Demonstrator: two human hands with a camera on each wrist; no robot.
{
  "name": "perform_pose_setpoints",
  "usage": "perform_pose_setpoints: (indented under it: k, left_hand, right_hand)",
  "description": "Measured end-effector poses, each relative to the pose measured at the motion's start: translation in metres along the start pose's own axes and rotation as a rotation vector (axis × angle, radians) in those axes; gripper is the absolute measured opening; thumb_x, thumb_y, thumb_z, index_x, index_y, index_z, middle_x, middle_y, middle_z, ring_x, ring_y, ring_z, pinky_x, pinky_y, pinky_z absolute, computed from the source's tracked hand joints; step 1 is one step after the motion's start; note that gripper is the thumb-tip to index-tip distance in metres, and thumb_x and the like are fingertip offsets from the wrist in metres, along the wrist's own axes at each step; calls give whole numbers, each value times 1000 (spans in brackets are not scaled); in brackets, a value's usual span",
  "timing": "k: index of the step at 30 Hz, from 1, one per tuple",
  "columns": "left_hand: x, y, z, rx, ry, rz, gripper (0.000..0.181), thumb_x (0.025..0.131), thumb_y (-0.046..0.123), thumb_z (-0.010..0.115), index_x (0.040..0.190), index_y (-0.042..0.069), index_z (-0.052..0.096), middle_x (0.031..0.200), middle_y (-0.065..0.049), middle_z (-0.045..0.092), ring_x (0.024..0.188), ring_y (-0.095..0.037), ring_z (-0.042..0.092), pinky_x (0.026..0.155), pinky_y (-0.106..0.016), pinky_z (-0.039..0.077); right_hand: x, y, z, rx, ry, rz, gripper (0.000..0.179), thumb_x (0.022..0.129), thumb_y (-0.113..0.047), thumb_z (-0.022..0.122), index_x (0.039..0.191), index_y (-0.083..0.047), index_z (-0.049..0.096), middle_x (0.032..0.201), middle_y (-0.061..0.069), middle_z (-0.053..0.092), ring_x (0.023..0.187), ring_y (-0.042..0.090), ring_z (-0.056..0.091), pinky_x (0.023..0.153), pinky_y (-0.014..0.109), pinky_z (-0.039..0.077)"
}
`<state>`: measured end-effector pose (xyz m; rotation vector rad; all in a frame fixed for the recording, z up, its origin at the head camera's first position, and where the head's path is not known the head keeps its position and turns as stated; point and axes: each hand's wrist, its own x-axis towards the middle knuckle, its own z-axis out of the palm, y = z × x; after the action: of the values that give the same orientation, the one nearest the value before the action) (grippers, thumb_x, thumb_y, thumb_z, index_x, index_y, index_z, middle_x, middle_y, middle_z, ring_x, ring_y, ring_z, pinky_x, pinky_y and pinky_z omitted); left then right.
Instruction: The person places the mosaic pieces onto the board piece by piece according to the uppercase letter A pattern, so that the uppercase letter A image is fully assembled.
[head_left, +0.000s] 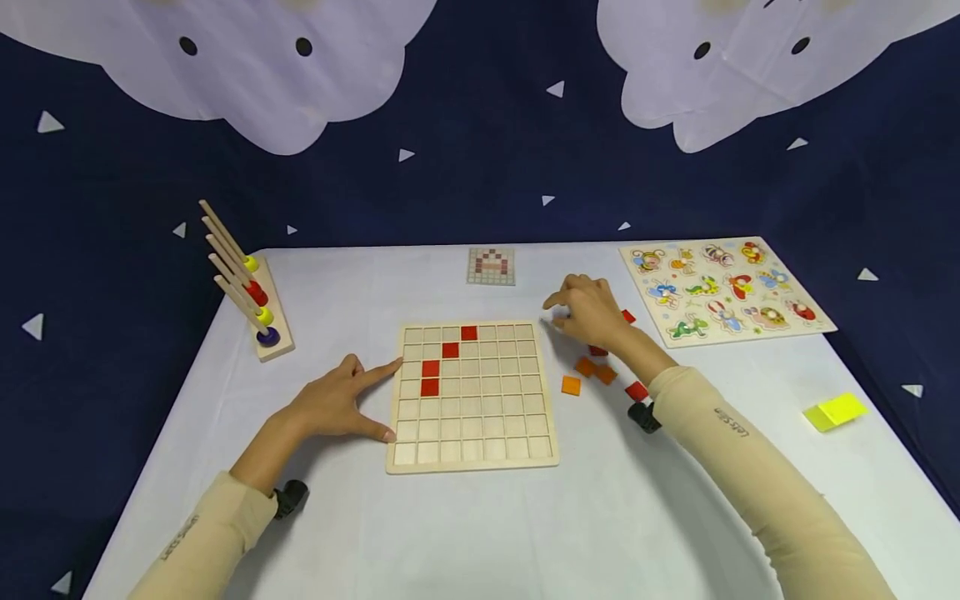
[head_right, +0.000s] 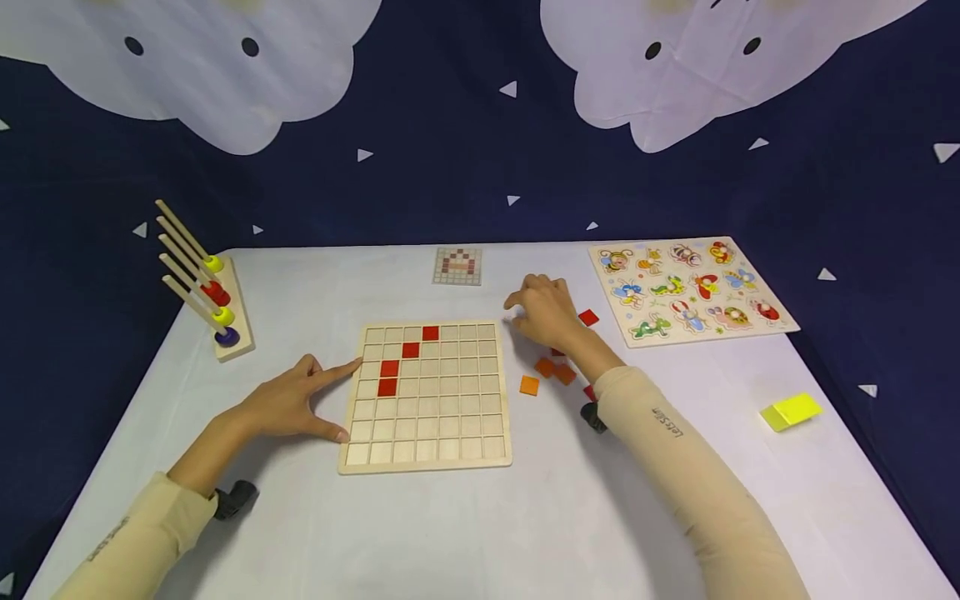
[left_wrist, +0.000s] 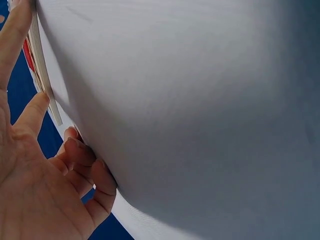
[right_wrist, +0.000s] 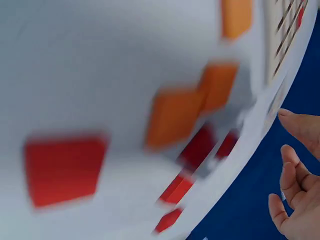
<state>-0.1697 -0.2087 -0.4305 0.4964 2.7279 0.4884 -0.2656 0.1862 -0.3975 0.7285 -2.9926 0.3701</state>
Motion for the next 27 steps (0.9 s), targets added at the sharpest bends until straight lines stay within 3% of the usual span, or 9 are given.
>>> perform_pose_setpoints:
  k: [4, 10, 21, 27]
  left_hand:
    - [-1, -3, 2, 2, 5, -3, 114, 58, 71, 82, 154, 29, 38, 96, -6, 40, 75, -17, 42, 60, -29, 34]
    - [-2, -4, 2, -3, 3, -14, 114, 57, 71, 83, 154, 29, 38, 96, -6, 40, 74, -17, 41, 59, -29, 34]
    - [2, 1, -2, -17, 3, 0, 112, 59, 68, 84, 154, 28, 38, 95, -6, 39, 73, -17, 40, 60, -29, 33]
    - [2, 0, -2, -13, -5, -14, 112, 59, 67, 84, 154, 28, 38, 96, -6, 39, 74, -17, 40, 60, -29, 33]
  right_hand:
    - [-4, 24, -4, -49, -64, 71, 31, 84, -10, 72, 115, -11, 75, 107, 16, 60, 106, 34, 52, 92, 57, 33]
    - [-10, 36, -4, -80, -127, 102, 31, 84, -14, 75, 114, -11, 75, 109, 17, 59, 107, 35, 50, 91, 56, 31]
    - [-20, 48, -2, -72, -81, 99, 26, 83, -22, 77, 99, -2, 77, 108, 18, 60, 104, 35, 52, 90, 55, 34]
    - [-19, 40, 5, -13, 5, 44, 26, 79, -25, 80, 93, -4, 78, 98, 13, 60, 95, 31, 53, 87, 54, 35]
